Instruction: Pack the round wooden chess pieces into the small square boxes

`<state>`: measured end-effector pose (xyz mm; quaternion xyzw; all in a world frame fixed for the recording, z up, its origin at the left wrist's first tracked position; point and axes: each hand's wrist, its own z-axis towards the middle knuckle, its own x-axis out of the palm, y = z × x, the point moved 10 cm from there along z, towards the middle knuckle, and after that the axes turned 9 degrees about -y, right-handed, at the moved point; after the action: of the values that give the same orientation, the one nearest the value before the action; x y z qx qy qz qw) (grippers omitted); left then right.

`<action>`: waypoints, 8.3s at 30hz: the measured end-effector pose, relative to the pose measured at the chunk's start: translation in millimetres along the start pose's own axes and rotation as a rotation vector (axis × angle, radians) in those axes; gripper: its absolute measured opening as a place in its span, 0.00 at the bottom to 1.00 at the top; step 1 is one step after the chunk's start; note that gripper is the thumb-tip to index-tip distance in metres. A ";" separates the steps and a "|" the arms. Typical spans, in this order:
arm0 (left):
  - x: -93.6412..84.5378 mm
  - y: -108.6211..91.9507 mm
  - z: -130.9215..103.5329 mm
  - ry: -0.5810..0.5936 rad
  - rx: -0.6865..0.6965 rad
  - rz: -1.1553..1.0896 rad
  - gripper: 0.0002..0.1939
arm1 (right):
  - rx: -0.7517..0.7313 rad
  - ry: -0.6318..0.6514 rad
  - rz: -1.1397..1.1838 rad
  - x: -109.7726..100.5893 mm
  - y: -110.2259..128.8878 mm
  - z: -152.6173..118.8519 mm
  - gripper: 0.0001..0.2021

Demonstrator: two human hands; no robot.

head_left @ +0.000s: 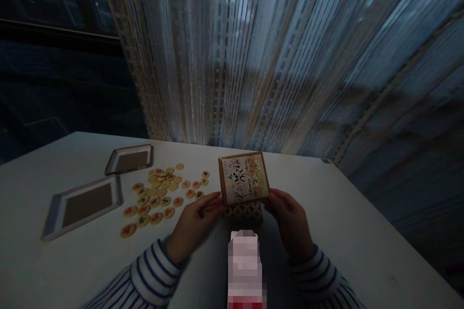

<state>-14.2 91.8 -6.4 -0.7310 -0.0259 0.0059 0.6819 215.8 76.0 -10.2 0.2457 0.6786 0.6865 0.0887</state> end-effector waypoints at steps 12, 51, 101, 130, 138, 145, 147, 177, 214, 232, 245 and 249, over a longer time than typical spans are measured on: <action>-9.9 -2.5 1.8 -0.078 0.010 -0.075 0.24 | -0.038 0.125 -0.038 17.0 5.0 -10.7 0.18; -43.1 -10.5 8.9 -0.265 0.031 -0.078 0.25 | -0.290 0.120 -0.370 14.3 41.6 -9.8 0.14; -17.8 -3.5 9.5 -0.076 0.123 0.090 0.26 | -0.273 0.268 -0.253 29.0 17.3 -18.8 0.18; -7.0 -13.7 1.3 -0.012 0.226 0.206 0.16 | -0.417 0.107 -0.390 3.0 43.0 -2.5 0.24; 6.3 -25.4 -9.6 0.059 0.529 0.362 0.16 | -0.381 0.091 -0.446 -0.5 36.4 6.0 0.24; 8.0 -28.0 -17.8 0.003 0.698 0.450 0.16 | -0.335 0.118 -0.479 -2.0 27.0 13.5 0.25; 10.0 -28.4 -20.1 0.001 0.733 0.481 0.16 | -0.334 0.120 -0.488 -1.7 24.8 17.3 0.24; 14.1 -7.6 -10.0 -0.025 0.544 0.642 0.16 | -0.268 0.156 -0.471 21.0 -9.4 46.7 0.20; 17.2 0.4 -7.4 0.054 0.492 0.747 0.17 | -0.465 0.276 -0.772 34.2 -8.0 35.3 0.19; 17.6 -0.2 -8.3 0.055 0.513 0.779 0.15 | -0.548 0.289 -0.812 38.1 -2.8 28.3 0.18; 15.9 1.1 -8.3 0.028 0.551 0.756 0.14 | -0.539 0.272 -0.817 35.8 -5.8 29.0 0.19; 17.7 -4.3 -9.8 0.031 0.589 0.719 0.13 | -0.536 0.286 -0.818 30.7 -3.6 27.4 0.20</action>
<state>3.7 83.2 -0.9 -0.4689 0.2421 0.2382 0.8154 201.0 114.6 -8.1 -0.1678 0.5247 0.7724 0.3162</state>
